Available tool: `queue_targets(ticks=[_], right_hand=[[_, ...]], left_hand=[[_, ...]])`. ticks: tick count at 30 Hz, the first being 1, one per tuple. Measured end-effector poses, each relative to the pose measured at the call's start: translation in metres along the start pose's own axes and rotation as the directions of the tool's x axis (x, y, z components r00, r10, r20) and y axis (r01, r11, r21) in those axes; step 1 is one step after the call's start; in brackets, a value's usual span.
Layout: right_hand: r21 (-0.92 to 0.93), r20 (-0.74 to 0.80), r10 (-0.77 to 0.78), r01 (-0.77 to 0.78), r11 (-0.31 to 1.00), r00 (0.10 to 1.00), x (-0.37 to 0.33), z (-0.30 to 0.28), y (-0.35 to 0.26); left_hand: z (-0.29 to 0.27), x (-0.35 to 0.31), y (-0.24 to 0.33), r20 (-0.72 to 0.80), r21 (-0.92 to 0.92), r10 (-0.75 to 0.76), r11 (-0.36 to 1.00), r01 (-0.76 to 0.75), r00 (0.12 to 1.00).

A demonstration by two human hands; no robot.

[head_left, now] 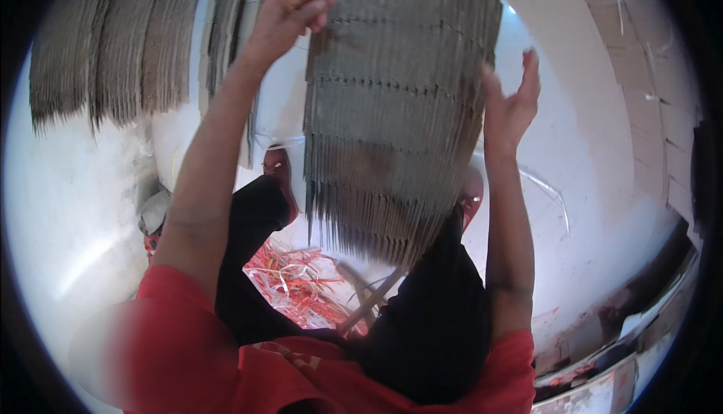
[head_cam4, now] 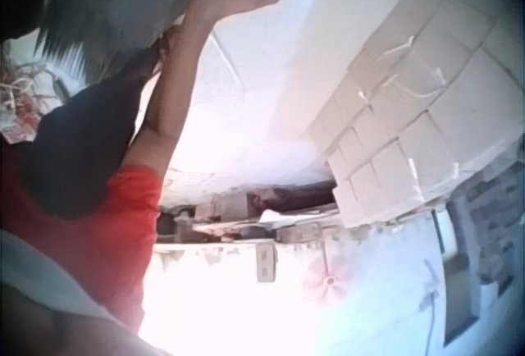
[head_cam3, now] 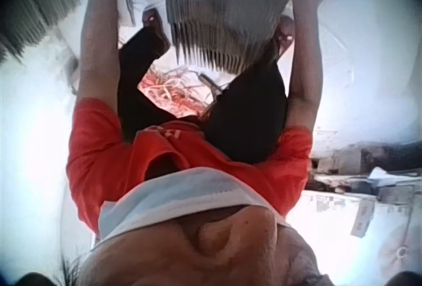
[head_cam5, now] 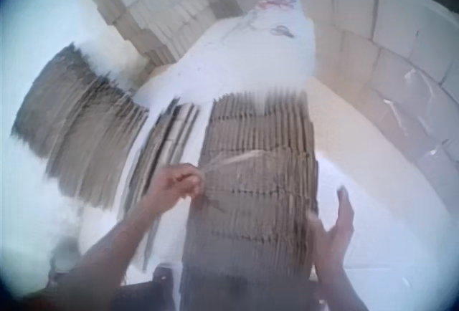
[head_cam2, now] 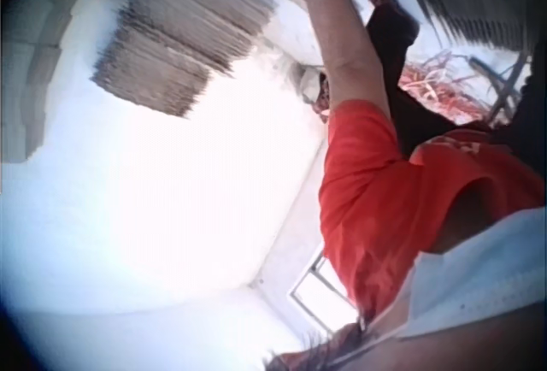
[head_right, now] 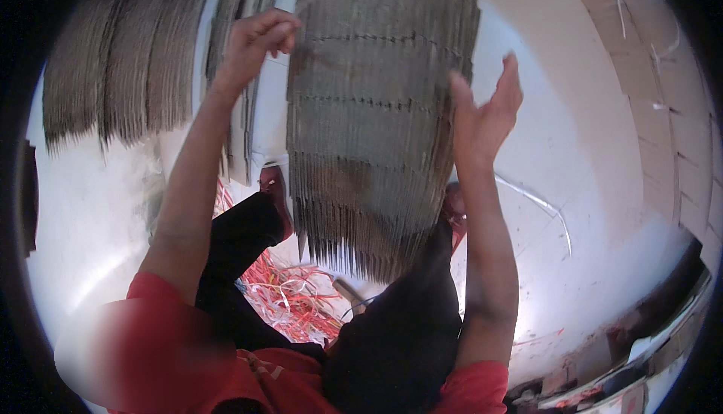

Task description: The person sits on the floor and bundles stacks of cardboard sheets using white plastic straps. They measure and cut the straps with scissors, wrap them around the stacks, and tie them securely.

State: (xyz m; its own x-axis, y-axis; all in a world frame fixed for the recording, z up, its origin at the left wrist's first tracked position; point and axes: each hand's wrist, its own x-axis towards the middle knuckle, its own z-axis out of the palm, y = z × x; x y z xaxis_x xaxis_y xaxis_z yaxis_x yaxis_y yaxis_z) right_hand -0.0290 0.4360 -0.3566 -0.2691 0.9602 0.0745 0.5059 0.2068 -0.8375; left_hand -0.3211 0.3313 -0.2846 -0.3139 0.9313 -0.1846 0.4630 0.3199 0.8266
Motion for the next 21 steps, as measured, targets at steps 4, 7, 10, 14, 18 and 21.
queue_targets(ticks=[4,7,10,14,18,21], right_hand=[[0.115,0.561,0.294,-0.424,0.898,0.774,-0.084,-0.022,0.007],[0.024,0.528,0.107,-0.141,0.99,0.842,-0.098,-0.024,0.008],[0.02,0.494,0.038,-0.055,0.998,0.868,-0.1,-0.022,0.014],[0.041,0.478,-0.01,-0.011,0.999,0.878,-0.097,-0.023,0.011],[0.003,0.477,0.01,-0.012,1.0,0.879,-0.097,-0.021,0.011],[-0.04,0.516,0.05,-0.034,0.999,0.855,-0.091,-0.02,0.004]], left_hand=[[-0.006,0.003,-0.003,0.049,0.1,-0.01,0.995,0.005,0.999],[0.012,0.007,-0.002,0.09,0.112,0.07,0.99,-0.08,0.993],[0.022,0.011,0.008,0.095,0.166,0.071,0.982,-0.086,0.993],[0.021,0.004,0.019,0.127,0.152,0.021,0.988,-0.041,0.992],[0.027,-0.002,0.025,0.135,-0.018,0.032,0.999,-0.03,0.99],[0.042,0.008,0.02,0.264,0.153,0.089,0.979,-0.133,0.96]])
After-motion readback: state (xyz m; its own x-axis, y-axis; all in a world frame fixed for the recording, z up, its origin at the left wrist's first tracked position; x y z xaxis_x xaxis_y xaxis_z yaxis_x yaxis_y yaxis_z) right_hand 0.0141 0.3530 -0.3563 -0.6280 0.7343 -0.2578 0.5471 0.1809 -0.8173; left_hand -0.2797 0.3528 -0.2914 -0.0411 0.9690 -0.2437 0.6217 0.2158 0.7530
